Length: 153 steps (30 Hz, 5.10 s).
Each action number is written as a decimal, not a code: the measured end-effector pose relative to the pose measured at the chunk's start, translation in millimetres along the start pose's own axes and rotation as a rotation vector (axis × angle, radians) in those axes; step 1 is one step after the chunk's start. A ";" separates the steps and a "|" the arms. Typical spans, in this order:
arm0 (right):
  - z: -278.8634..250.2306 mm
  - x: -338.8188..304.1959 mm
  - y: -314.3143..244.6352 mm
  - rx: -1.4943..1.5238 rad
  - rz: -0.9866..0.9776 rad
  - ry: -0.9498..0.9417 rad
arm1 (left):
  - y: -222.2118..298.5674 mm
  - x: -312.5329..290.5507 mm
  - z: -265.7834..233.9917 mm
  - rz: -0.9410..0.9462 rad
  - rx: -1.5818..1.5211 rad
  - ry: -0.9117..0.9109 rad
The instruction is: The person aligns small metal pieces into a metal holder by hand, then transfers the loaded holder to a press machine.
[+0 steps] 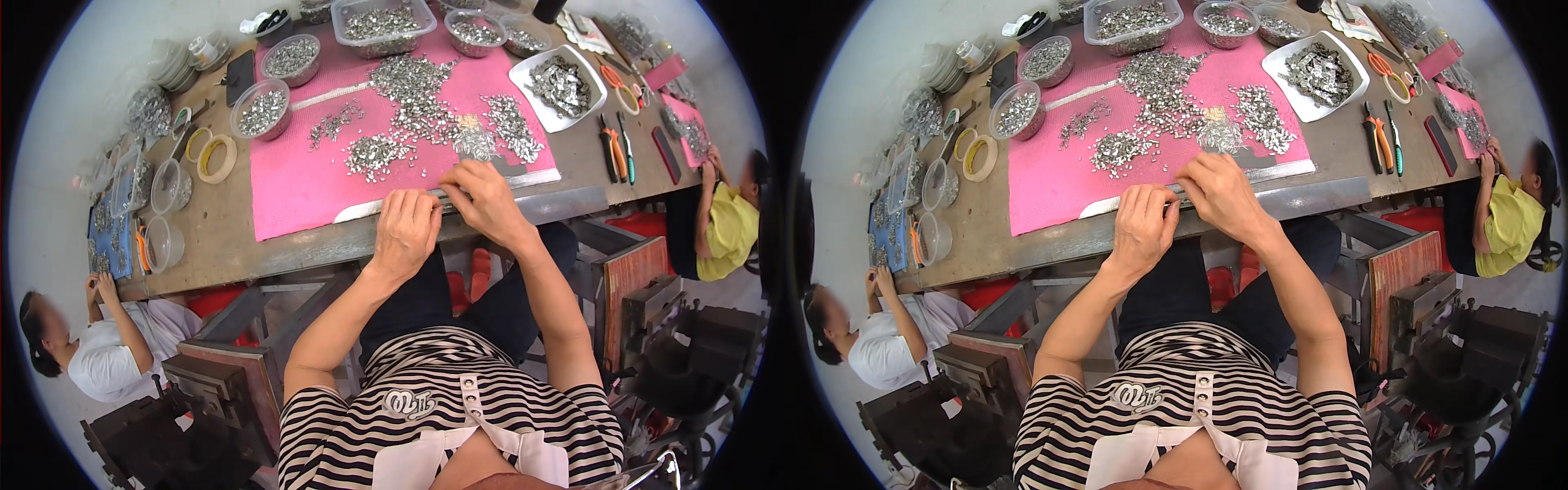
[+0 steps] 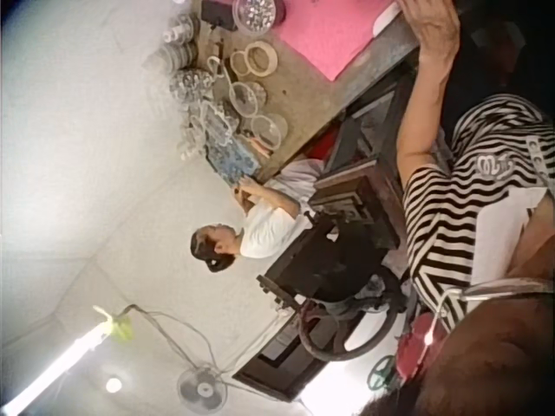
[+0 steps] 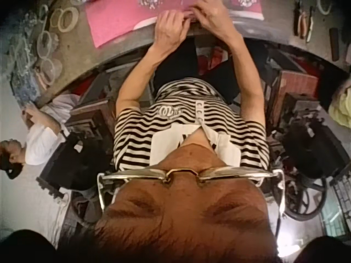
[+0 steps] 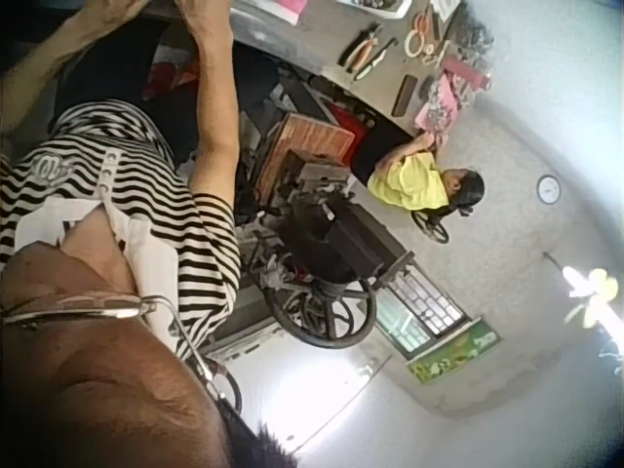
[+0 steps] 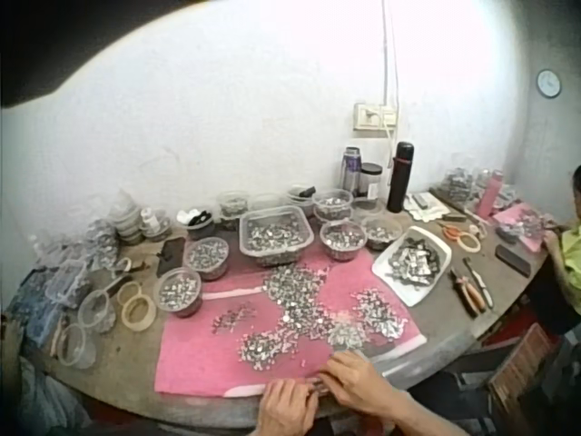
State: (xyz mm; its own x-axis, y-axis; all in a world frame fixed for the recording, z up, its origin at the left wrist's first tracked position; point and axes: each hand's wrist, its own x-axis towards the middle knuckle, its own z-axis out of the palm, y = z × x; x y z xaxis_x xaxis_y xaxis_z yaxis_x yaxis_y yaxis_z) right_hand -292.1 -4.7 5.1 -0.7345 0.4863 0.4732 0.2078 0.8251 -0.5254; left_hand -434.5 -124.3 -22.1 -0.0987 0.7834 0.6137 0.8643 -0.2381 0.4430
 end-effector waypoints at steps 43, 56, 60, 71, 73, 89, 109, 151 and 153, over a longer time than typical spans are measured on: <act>4.0 9.1 29.6 -0.141 0.087 -0.114 | -68.9 48.1 -7.2 0.042 0.286 -0.238; -16.5 -14.3 38.5 -0.005 0.134 0.014 | -19.2 23.4 -6.8 -0.077 -0.171 -0.145; -22.4 -5.7 47.6 0.007 0.199 -0.106 | -5.6 14.0 -1.0 -0.081 -0.245 -0.131; -21.1 -10.6 33.1 -0.081 0.143 -0.010 | -1.5 11.3 3.6 -0.036 -0.155 -0.117; -22.7 -14.9 22.2 0.037 0.189 0.006 | 2.0 10.8 4.3 -0.012 -0.119 -0.069; -2.2 -28.3 3.7 0.031 -0.014 0.012 | -4.7 -12.1 8.8 -0.030 -0.091 0.078; -25.5 -35.0 18.0 0.210 0.196 -0.005 | -6.6 -11.6 6.3 0.051 -0.032 0.020; -233.7 -378.2 -72.4 -0.575 0.957 0.977 | 351.4 100.0 310.5 0.085 -1.270 -1.106; -228.7 -368.4 -64.2 -0.502 1.051 0.992 | 369.0 95.8 330.2 0.058 -1.414 -1.103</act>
State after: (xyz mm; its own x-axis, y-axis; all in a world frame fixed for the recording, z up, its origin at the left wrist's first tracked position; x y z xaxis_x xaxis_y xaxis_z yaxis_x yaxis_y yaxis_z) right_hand 112.9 -171.0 26.3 0.5525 0.7168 0.4254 0.6822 -0.0955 -0.7250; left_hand 37.8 52.5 -15.6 0.7657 0.5989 0.2344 -0.2387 -0.0737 0.9683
